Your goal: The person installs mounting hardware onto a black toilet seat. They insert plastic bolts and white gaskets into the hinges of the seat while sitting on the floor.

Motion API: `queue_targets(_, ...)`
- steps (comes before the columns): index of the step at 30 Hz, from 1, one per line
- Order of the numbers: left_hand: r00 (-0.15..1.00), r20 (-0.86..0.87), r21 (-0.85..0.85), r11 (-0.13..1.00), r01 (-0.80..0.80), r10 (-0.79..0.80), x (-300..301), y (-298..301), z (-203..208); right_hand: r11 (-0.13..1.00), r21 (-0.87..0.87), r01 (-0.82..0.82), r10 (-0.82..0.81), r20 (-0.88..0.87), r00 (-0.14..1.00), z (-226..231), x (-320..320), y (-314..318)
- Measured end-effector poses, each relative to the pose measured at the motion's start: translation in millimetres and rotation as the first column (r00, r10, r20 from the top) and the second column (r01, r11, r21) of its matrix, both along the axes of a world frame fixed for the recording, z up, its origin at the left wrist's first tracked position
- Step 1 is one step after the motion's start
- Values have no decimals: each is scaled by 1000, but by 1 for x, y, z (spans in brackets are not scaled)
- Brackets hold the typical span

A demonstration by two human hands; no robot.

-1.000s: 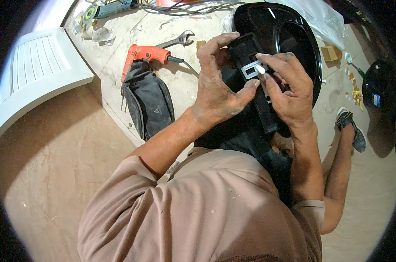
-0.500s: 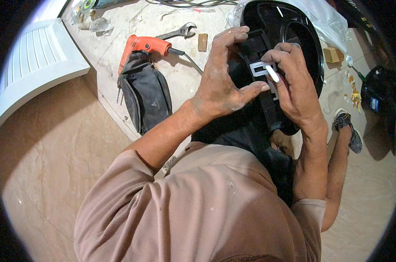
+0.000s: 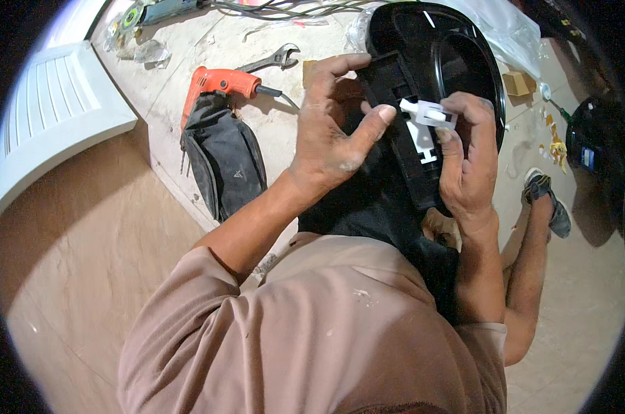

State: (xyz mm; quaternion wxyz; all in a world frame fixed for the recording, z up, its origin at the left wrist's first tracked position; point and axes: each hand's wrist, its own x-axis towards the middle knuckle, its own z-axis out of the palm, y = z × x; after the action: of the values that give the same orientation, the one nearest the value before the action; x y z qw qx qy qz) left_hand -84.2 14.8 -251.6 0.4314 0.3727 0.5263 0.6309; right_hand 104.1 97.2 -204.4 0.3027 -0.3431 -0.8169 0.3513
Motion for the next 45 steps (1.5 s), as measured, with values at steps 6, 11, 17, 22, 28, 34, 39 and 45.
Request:
queue_targets(6,997,75,-124,992,8,1,-2,5,15,999,-1,40,-40,-80,996,-11,12,-15)
queue_targets(11,997,-17,-247,967,64,-70,-4,7,19,997,48,-56,63,-154,986,-19,16,-12)
queue_targets(17,957,-278,-42,994,-101,85,8,5,4,993,-116,-4,-29,-282,959,-26,24,-4)
queue_targets(22,439,-892,-81,994,69,-103,12,2,20,973,-232,11,-86,-317,945,-30,32,8)
queue_targets(28,579,-808,-106,993,43,-111,24,4,26,923,-372,100,-220,-297,929,-22,35,3)
queue_targets(34,999,-37,-48,998,-36,35,30,-2,41,617,-777,122,-532,-298,793,-7,42,-3)
queue_targets(39,998,-60,-182,983,-22,11,22,-12,39,636,-744,202,-534,-237,811,-1,61,-13)
queue_targets(45,975,177,-569,795,212,-133,37,-45,29,679,-697,232,-533,-251,808,6,66,-36)
